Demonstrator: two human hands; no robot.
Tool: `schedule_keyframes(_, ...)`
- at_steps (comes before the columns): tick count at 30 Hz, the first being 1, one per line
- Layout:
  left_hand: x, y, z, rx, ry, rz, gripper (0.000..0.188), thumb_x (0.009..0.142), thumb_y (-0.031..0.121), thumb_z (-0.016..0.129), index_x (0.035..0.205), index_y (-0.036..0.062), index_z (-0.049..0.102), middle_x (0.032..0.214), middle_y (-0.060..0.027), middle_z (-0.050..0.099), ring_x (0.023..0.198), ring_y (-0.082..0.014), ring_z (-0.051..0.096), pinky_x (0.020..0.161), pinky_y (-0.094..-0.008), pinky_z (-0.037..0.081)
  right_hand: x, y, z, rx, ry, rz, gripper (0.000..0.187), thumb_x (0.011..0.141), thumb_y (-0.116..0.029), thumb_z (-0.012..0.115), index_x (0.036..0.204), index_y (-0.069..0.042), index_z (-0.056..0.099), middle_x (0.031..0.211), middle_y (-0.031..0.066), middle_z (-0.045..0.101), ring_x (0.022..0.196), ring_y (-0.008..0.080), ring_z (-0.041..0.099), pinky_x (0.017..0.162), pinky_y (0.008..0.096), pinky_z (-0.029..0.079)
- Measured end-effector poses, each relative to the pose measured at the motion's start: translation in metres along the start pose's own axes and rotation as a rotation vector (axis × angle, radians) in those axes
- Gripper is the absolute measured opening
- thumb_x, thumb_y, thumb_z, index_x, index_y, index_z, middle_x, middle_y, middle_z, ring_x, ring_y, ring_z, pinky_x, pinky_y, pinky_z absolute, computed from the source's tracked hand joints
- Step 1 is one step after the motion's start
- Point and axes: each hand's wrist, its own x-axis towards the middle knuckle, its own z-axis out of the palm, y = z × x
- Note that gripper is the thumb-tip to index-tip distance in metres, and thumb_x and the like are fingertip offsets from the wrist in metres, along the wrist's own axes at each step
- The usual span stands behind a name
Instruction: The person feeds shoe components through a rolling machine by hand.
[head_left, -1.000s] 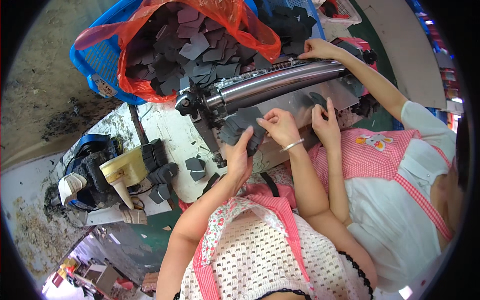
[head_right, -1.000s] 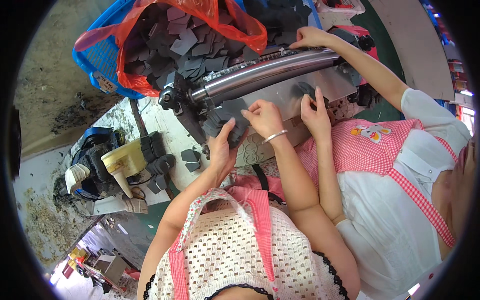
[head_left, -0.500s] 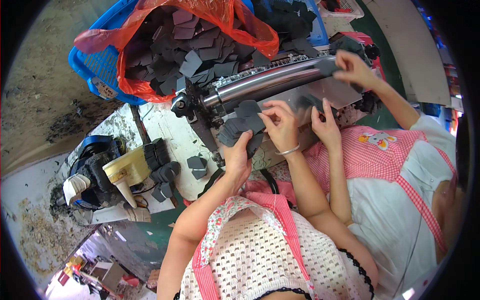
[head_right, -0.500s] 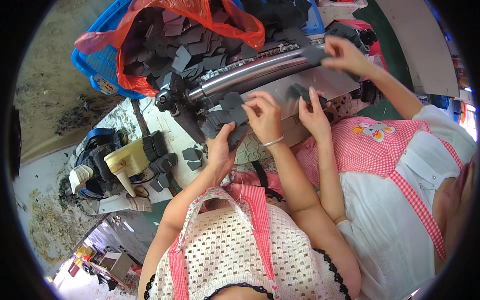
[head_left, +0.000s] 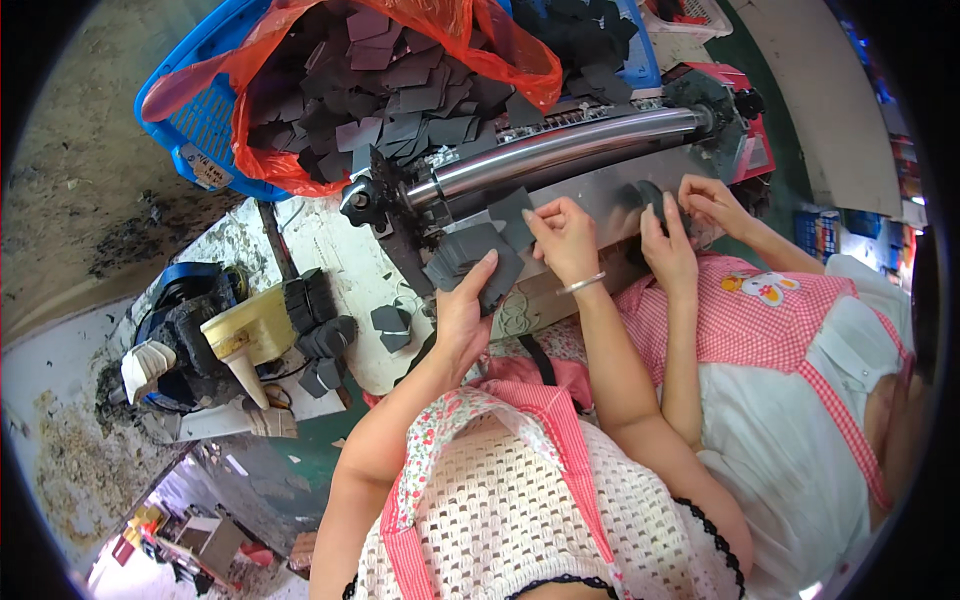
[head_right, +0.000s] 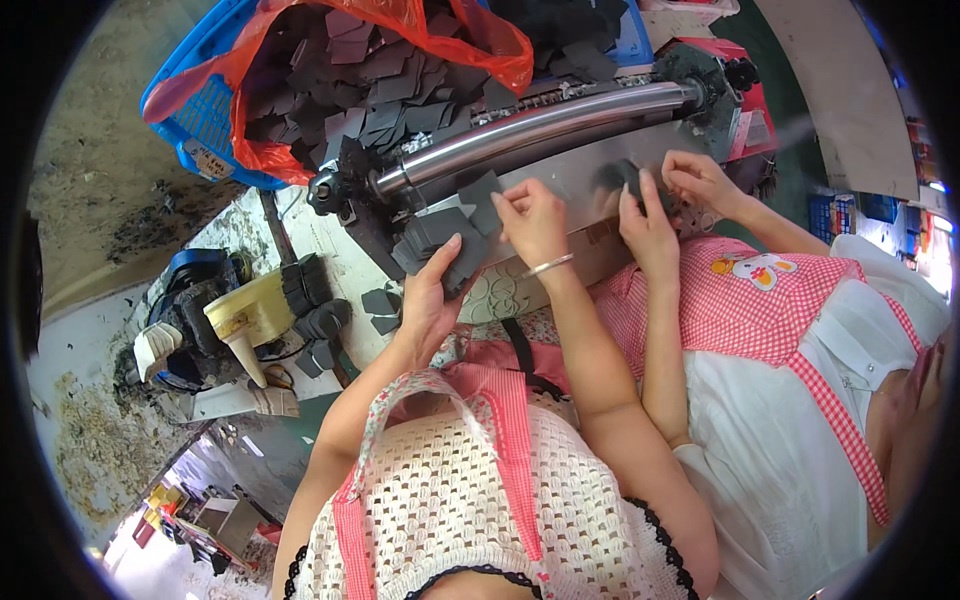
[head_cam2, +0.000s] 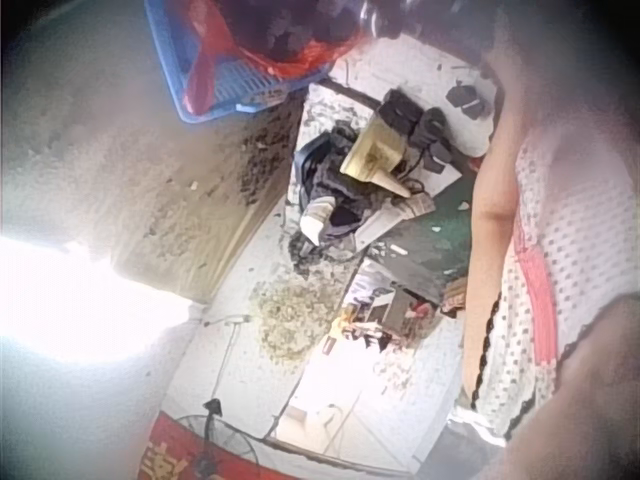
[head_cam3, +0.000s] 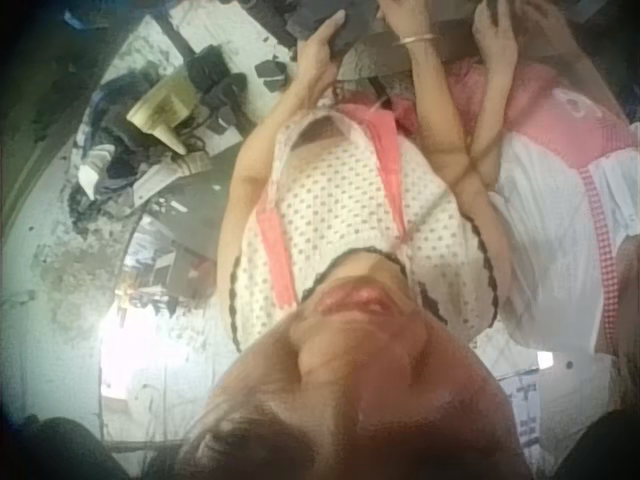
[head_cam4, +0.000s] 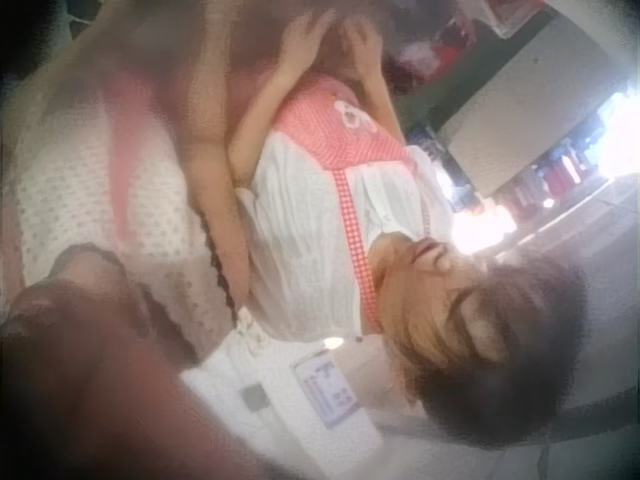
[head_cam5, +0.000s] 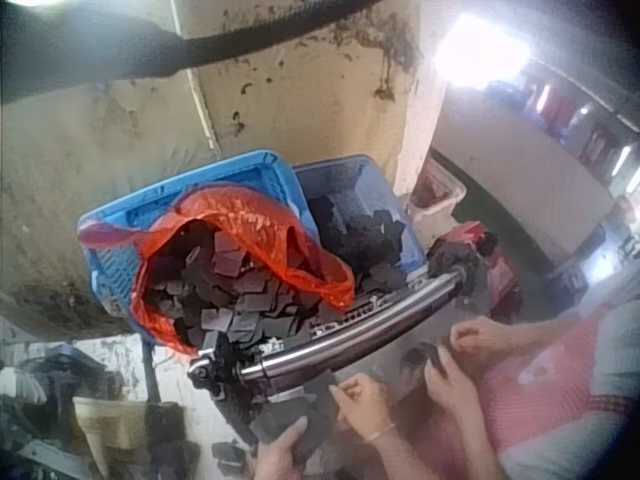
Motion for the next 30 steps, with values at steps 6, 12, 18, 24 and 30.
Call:
schedule_keyframes(6,0.004,0.005,0.011,-0.037,0.011,0.046,0.026,0.086,0.018,0.069,0.110,0.0129,0.058,0.105,-0.0014,0.062,0.098,-0.0147,0.060,0.085,-0.0339,0.050,0.005,0.013,0.024,0.416,0.172,-0.231,0.026,0.081,-0.014,0.074,0.090,0.004,0.059,0.072,0.0088,0.065,0.053,0.0132,0.062,0.049,0.0236,0.049)
schedule_keyframes(12,0.006,0.005,0.009,-0.113,0.007,0.056,0.027,0.087,0.014,0.066,0.111,0.0088,0.057,0.104,-0.0036,0.062,0.095,-0.0163,0.061,0.082,-0.0345,0.053,0.007,0.001,0.004,0.100,-0.145,0.122,0.026,0.082,-0.012,0.073,0.099,0.003,0.059,0.067,0.0035,0.062,0.059,0.0073,0.060,0.053,0.0198,0.047)
schedule_keyframes(18,0.012,0.000,0.005,0.008,-0.037,0.100,0.025,0.087,0.009,0.064,0.110,0.0061,0.057,0.102,-0.0058,0.062,0.091,-0.0175,0.063,0.079,-0.0350,0.056,-0.004,0.008,0.010,0.159,0.002,-0.062,0.026,0.077,-0.012,0.079,0.089,0.002,0.060,0.074,0.0054,0.063,0.060,0.0070,0.059,0.053,0.0194,0.046)
schedule_keyframes(24,0.006,0.006,0.014,-0.056,0.034,0.063,0.026,0.085,0.004,0.063,0.110,0.0051,0.056,0.103,-0.0061,0.062,0.092,-0.0168,0.062,0.080,-0.0342,0.055,-0.005,0.014,0.008,0.201,-0.207,-0.083,0.024,0.078,-0.011,0.078,0.085,0.001,0.058,0.074,0.0058,0.063,0.059,0.0085,0.059,0.051,0.0197,0.046)
schedule_keyframes(30,0.005,0.003,0.012,-0.021,0.006,0.081,0.026,0.085,0.005,0.064,0.109,0.0054,0.056,0.105,-0.0055,0.062,0.093,-0.0156,0.062,0.079,-0.0324,0.054,0.005,0.005,0.013,0.195,0.020,0.194,0.028,0.076,-0.015,0.078,0.087,0.004,0.060,0.072,0.0119,0.066,0.054,0.0144,0.062,0.049,0.0249,0.049)
